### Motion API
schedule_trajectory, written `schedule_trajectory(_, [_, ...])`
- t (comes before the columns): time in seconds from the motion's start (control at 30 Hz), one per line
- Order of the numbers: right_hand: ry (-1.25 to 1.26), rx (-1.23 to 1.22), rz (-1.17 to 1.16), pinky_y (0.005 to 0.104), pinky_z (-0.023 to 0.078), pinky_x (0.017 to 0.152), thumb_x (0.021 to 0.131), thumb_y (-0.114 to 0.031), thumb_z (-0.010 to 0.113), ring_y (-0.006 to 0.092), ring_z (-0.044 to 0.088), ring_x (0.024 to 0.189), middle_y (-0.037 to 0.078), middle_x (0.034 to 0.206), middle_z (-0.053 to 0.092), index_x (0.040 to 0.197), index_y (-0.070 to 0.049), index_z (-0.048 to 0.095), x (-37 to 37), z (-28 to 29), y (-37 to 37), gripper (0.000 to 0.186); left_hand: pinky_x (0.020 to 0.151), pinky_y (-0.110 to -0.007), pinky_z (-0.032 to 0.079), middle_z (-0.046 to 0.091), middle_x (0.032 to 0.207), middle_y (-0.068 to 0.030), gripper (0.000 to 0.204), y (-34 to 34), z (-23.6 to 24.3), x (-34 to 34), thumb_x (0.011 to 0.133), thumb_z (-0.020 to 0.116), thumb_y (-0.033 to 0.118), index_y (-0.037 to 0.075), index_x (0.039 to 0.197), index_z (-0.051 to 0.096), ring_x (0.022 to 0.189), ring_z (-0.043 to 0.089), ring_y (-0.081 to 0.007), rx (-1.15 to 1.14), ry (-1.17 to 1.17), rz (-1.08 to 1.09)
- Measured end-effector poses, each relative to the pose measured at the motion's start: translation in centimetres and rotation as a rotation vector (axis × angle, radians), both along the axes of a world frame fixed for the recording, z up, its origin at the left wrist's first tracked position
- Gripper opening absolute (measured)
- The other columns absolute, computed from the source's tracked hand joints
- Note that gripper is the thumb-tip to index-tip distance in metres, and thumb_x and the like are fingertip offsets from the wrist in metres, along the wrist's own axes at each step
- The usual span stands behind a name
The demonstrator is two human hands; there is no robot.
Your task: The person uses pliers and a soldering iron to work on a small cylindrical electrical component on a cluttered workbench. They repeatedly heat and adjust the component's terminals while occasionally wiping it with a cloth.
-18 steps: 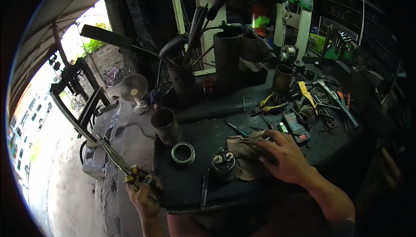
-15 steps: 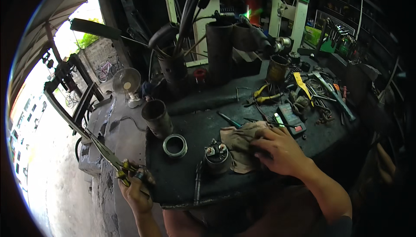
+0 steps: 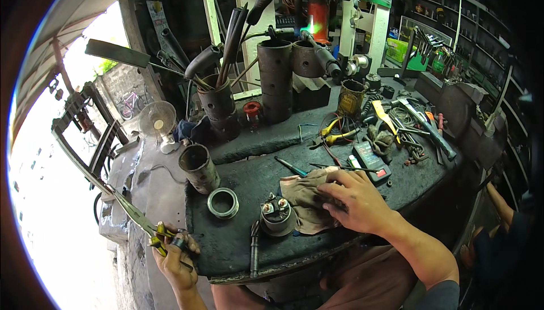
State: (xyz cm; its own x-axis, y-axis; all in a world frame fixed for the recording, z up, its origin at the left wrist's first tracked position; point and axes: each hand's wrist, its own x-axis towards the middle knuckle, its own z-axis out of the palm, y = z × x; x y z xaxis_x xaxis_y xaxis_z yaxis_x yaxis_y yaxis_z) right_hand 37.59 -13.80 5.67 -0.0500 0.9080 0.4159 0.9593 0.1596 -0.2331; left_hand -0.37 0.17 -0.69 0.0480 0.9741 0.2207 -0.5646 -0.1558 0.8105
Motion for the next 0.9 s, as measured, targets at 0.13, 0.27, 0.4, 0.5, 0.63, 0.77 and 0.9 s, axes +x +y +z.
schedule_trajectory(0.13, [-0.015, 0.113, -0.049, 0.0448, 0.047, 0.102, 0.092, -0.020, 0.080, 0.0307, 0.063, 0.119, 0.009, 0.126, 0.064, 0.129, -0.011, 0.073, -0.2, 0.5, 0.0, 0.039, 0.065, -0.032, 0.050, 0.059, 0.097, -0.0095, 0.043, 0.1, 0.3, 0.2, 0.108, 0.066, 0.024, 0.006, 0.143, 0.050, 0.076, 0.057, -0.0192, 0.051, 0.119, 0.006])
schedule_trajectory(0.27, [-0.074, -0.027, -0.032, 0.0446, 0.047, 0.102, 0.090, -0.019, 0.080, 0.0299, 0.063, 0.119, 0.008, 0.126, 0.063, 0.130, -0.013, 0.073, 0.1, 0.5, 0.0, 0.042, 0.063, -0.034, 0.052, 0.061, 0.104, -0.0123, 0.041, 0.0, 0.6, 0.5, 0.102, 0.064, 0.001, 0.003, 0.140, 0.050, 0.073, 0.059, -0.0195, 0.006, 0.007, 0.028])
schedule_trajectory(0.4, [-0.081, -0.121, -0.040, 0.0443, 0.047, 0.102, 0.090, -0.020, 0.079, 0.0291, 0.063, 0.120, 0.007, 0.125, 0.063, 0.131, -0.014, 0.073, 0.1, -0.1, -0.3, 0.042, 0.062, -0.035, 0.052, 0.061, 0.103, -0.0124, 0.041, -0.2, 0.8, 0.2, 0.100, 0.064, 0.000, 0.002, 0.139, 0.050, 0.072, 0.059, -0.0195, -0.025, 0.066, 0.014])
schedule_trajectory(0.5, [-0.115, -0.111, -0.045, 0.0450, 0.046, 0.102, 0.090, -0.021, 0.079, 0.0289, 0.063, 0.120, 0.007, 0.124, 0.063, 0.131, -0.014, 0.073, 0.1, 0.0, -0.4, 0.042, 0.062, -0.034, 0.051, 0.061, 0.099, -0.0121, 0.040, -0.1, 1.1, 0.6, 0.100, 0.064, 0.001, 0.001, 0.137, 0.051, 0.072, 0.059, -0.0193, -0.011, 0.059, 0.038])
schedule_trajectory(0.63, [-0.103, -0.108, -0.031, 0.0457, 0.046, 0.103, 0.091, -0.022, 0.079, 0.0299, 0.063, 0.121, 0.008, 0.124, 0.063, 0.131, -0.015, 0.072, 0.2, 0.2, -0.4, 0.041, 0.062, -0.033, 0.051, 0.060, 0.093, -0.0103, 0.037, -0.1, 1.6, 1.0, 0.100, 0.065, 0.005, 0.002, 0.134, 0.052, 0.072, 0.058, -0.0186, 0.017, 0.079, 0.022])
schedule_trajectory(0.77, [-0.106, -0.115, -0.040, 0.0457, 0.046, 0.102, 0.089, -0.022, 0.080, 0.0306, 0.062, 0.122, 0.010, 0.125, 0.062, 0.131, -0.014, 0.072, 0.2, 0.0, -0.5, 0.043, 0.063, -0.033, 0.051, 0.060, 0.096, -0.0100, 0.038, 0.0, 1.2, 0.6, 0.100, 0.065, 0.005, 0.003, 0.135, 0.052, 0.072, 0.058, -0.0187, 0.005, 0.081, 0.023])
schedule_trajectory(0.9, [-0.087, -0.107, -0.033, 0.0456, 0.045, 0.106, 0.089, -0.022, 0.081, 0.0323, 0.061, 0.125, 0.010, 0.132, 0.062, 0.134, -0.013, 0.072, 0.0, 0.0, -0.8, 0.047, 0.064, -0.034, 0.053, 0.061, 0.105, -0.0104, 0.042, 0.0, 0.5, 0.2, 0.100, 0.064, 0.001, 0.002, 0.140, 0.051, 0.074, 0.059, -0.0192, -0.007, 0.047, 0.026])
